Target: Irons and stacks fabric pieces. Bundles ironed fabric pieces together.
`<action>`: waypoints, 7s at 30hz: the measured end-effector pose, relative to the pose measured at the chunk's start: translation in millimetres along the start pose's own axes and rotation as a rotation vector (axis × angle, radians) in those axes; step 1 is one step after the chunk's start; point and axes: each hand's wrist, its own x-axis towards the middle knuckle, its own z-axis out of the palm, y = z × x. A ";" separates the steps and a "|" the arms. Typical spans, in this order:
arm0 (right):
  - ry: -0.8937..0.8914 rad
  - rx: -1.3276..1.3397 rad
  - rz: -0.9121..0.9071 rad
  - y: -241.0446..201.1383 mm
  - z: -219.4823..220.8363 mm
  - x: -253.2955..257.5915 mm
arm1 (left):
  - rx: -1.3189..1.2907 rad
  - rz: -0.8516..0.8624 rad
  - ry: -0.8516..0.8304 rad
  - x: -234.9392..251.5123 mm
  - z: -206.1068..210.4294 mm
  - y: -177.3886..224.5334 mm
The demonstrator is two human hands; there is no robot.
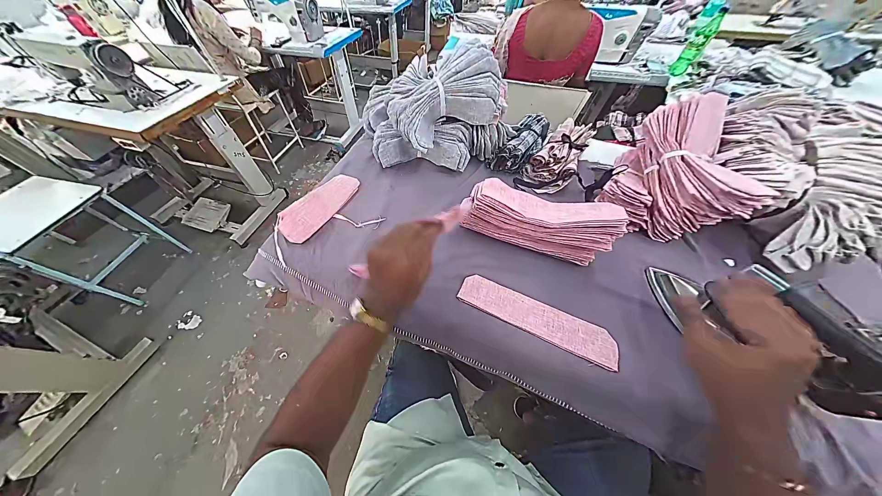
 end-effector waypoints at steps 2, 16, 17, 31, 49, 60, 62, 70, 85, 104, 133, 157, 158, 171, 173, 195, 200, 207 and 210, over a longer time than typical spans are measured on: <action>-0.039 0.442 -0.066 -60.5 12.7 -24.1 | -0.228 0.063 -0.023 -9.7 -7.6 68.2; -0.144 0.778 0.134 -151.1 26.5 -72.0 | -0.613 -0.026 -0.096 -18.7 -3.2 131.4; -0.156 0.704 0.121 -151.7 27.7 -76.5 | -0.603 -0.026 -0.106 -16.2 -3.3 127.4; 0.077 0.391 0.041 -100.4 3.1 -86.6 | -0.865 -0.099 0.064 -9.9 -13.6 75.9; 0.070 0.242 0.000 -49.4 41.3 -69.5 | -0.391 0.223 -0.422 -14.7 54.0 62.2; -0.084 0.187 0.036 -56.0 33.9 -87.8 | -0.437 0.243 -0.630 -23.6 55.9 62.0; -0.114 0.216 0.071 -54.7 31.3 -85.6 | -0.489 0.200 -0.668 -21.9 53.5 58.4; -0.410 0.557 0.030 -19.1 7.9 -70.5 | -0.824 0.231 -0.828 -7.0 54.3 26.0; -0.046 0.339 0.129 -42.2 32.7 -82.8 | -0.696 -0.003 -0.668 -10.5 51.6 43.3; -0.087 0.281 0.121 -44.5 30.6 -82.4 | -0.713 0.165 -0.777 -13.4 54.4 27.1; -0.355 0.093 0.016 -33.1 2.9 -34.4 | -0.611 0.400 -0.769 -15.3 56.3 16.6; -0.273 0.069 -0.142 -59.7 -27.3 15.9 | -0.586 0.316 -0.713 -22.5 55.3 18.0; -0.288 0.093 -0.128 -63.7 -21.6 20.1 | -0.585 0.302 -0.712 -23.4 54.2 18.4; -0.354 0.013 -0.263 -171.3 67.5 47.6 | -0.683 -0.056 -0.469 -17.1 46.9 7.2; -0.377 0.017 -0.294 -171.1 64.7 48.2 | -0.746 -0.125 -0.449 -15.9 44.5 1.5; -0.330 -0.235 -0.061 -29.9 -74.2 -9.1 | -0.482 0.004 -0.617 -20.0 57.1 6.5; -0.153 -0.267 0.062 8.1 -60.4 25.4 | -0.440 0.040 -0.573 -22.5 52.9 10.1; -0.215 -0.436 0.230 35.4 -35.1 38.7 | -0.348 0.038 -0.256 -27.7 38.9 14.2; -0.213 -0.354 0.182 37.6 -33.3 37.8 | -0.091 -0.089 -0.228 -11.4 31.6 -22.9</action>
